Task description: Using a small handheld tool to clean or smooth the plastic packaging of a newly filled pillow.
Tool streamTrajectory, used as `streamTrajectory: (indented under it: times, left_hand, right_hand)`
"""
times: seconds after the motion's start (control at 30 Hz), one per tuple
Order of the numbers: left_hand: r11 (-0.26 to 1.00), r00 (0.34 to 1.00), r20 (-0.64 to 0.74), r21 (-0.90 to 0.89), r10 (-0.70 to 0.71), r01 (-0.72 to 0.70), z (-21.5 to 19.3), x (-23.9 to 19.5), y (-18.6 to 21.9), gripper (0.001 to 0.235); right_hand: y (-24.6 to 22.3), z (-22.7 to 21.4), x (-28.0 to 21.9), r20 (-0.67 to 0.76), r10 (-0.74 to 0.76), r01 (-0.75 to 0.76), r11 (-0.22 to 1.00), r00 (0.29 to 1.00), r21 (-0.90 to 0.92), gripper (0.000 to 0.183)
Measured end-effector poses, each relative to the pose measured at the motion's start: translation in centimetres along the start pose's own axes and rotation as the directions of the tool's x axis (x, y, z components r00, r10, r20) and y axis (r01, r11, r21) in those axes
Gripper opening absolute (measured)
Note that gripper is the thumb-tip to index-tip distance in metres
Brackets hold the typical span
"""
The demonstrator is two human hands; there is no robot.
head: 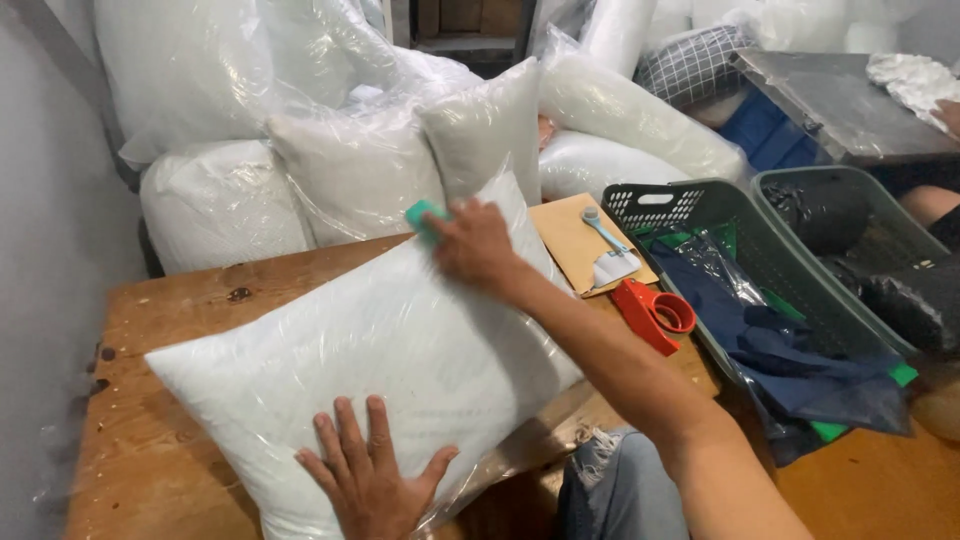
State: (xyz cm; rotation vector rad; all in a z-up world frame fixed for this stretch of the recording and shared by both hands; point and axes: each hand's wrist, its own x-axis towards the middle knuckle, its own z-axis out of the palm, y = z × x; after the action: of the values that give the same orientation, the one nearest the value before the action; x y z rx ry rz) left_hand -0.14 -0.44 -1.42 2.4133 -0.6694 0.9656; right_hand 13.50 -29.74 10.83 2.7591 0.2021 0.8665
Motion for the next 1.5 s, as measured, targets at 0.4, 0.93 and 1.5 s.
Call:
streamTrajectory:
  times: [0.4, 0.93, 1.5]
  left_hand:
    - [1.0, 0.999, 0.037, -0.023, 0.01, -0.009, 0.3, -0.2, 0.2, 0.122]
    - [0.999, 0.999, 0.034, -0.035, 0.012, -0.011, 0.5, -0.4, -0.2, 0.121]
    - [0.999, 0.999, -0.004, -0.027, 0.037, -0.037, 0.7, -1.0, 0.1, 0.123]
  right_hand:
    - [7.6, -5.2, -4.8, 0.589, 0.708, -0.912, 0.21, 0.39, 0.351, 0.068]
    - [-3.2, -8.8, -9.5, -0.019, -0.072, 0.074, 0.942, 0.997, 0.327, 0.066]
    - [7.0, -3.5, 1.3, 0.33, 0.596, -0.667, 0.726, 0.732, 0.167, 0.05]
